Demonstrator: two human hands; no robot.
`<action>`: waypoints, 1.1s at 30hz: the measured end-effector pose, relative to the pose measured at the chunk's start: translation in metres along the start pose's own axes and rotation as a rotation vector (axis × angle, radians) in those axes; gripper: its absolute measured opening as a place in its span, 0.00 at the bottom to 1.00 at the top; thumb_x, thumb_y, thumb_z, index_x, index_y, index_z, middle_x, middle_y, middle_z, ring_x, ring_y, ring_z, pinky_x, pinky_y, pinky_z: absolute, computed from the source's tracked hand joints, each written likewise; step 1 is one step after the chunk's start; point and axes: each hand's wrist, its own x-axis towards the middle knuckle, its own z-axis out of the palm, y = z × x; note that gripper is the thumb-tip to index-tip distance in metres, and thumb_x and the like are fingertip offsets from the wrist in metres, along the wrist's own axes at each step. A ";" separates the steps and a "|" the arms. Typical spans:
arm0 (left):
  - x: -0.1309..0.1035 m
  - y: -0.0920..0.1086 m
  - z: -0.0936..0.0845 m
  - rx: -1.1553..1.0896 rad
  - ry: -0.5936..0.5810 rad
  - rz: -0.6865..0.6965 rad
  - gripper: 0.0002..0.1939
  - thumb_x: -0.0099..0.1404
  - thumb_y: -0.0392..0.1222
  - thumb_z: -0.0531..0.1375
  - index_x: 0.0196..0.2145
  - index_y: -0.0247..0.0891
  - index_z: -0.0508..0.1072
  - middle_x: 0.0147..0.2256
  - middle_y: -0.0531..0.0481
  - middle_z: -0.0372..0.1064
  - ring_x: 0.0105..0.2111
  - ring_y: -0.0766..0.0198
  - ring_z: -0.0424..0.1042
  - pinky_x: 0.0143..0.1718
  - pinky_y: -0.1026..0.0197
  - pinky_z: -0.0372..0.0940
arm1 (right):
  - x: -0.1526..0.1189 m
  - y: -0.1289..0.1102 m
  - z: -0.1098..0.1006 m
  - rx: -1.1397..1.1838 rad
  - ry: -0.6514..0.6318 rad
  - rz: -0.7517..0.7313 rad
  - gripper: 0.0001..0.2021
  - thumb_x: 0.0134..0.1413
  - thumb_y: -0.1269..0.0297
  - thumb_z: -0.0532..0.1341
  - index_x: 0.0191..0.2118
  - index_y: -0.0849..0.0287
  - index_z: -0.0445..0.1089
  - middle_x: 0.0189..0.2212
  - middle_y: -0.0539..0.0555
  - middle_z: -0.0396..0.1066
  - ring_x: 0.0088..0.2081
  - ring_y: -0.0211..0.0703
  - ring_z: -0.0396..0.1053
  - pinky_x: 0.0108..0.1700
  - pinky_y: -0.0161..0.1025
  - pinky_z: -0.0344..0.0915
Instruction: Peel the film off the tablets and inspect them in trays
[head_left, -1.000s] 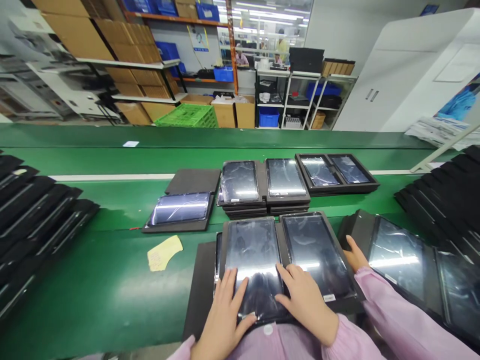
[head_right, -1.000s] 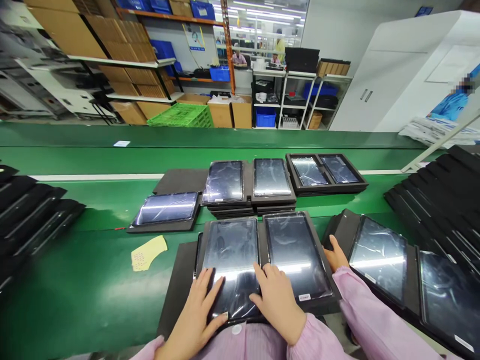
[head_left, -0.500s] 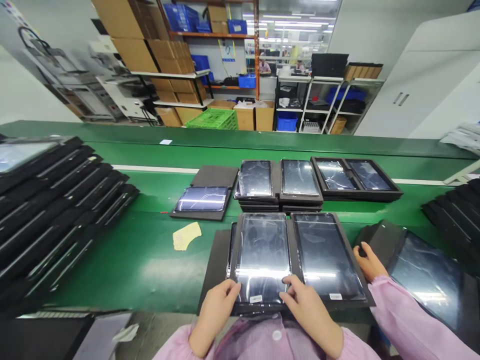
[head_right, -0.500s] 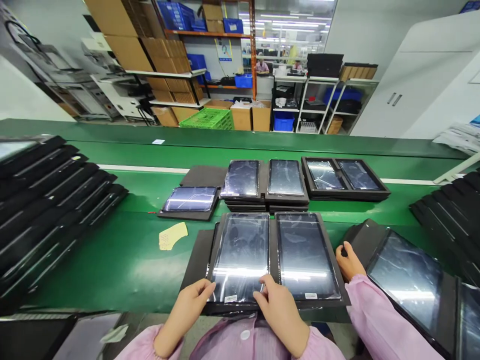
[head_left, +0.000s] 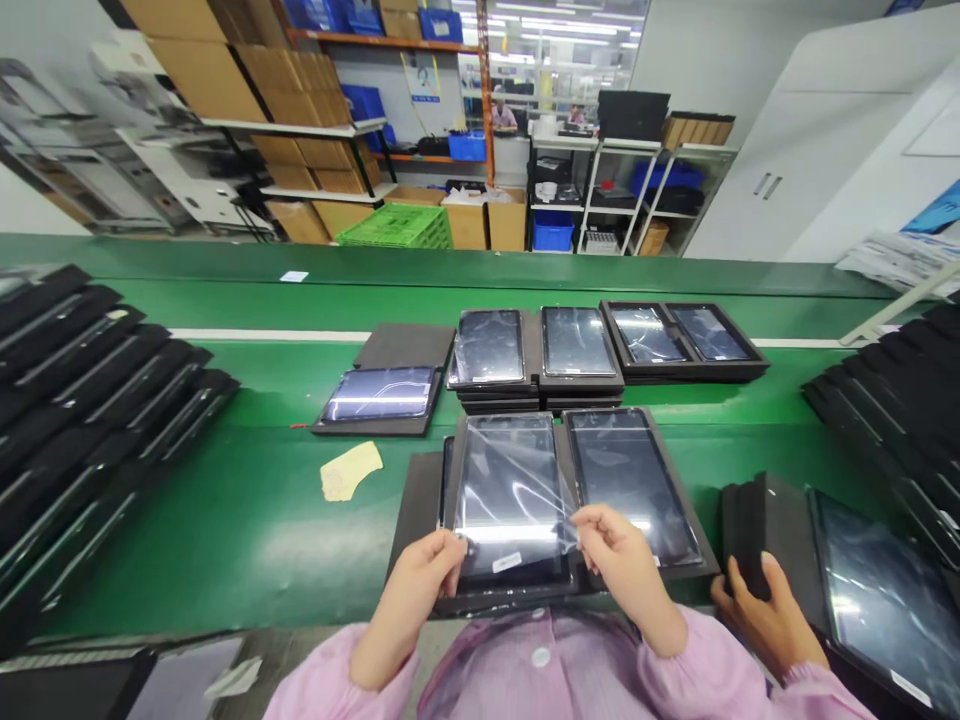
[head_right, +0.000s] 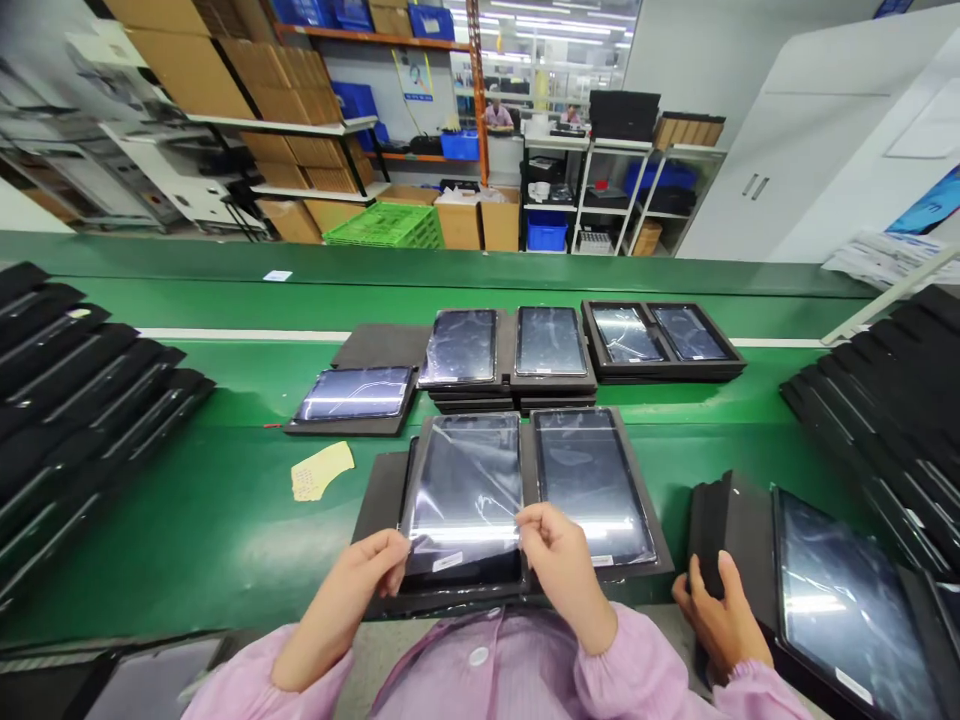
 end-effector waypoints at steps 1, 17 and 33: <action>-0.001 -0.005 -0.001 0.021 -0.001 -0.011 0.19 0.53 0.54 0.57 0.17 0.38 0.58 0.13 0.58 0.56 0.17 0.70 0.53 0.22 0.65 0.48 | -0.003 0.002 0.000 -0.001 -0.011 -0.012 0.10 0.45 0.61 0.53 0.31 0.60 0.66 0.18 0.46 0.60 0.20 0.33 0.57 0.24 0.32 0.55; -0.008 -0.013 0.000 0.053 -0.053 -0.039 0.17 0.51 0.55 0.59 0.25 0.37 0.66 0.16 0.57 0.61 0.18 0.69 0.58 0.22 0.65 0.53 | 0.010 0.028 0.018 -0.216 -0.113 0.202 0.10 0.52 0.60 0.56 0.26 0.56 0.53 0.18 0.43 0.62 0.15 0.32 0.57 0.20 0.31 0.53; 0.000 0.005 -0.024 0.366 0.128 0.264 0.14 0.55 0.53 0.57 0.25 0.39 0.71 0.25 0.53 0.67 0.26 0.62 0.65 0.30 0.61 0.60 | 0.014 0.000 -0.009 -0.386 -0.258 -0.319 0.04 0.55 0.71 0.56 0.32 0.58 0.67 0.26 0.48 0.68 0.29 0.36 0.65 0.33 0.33 0.62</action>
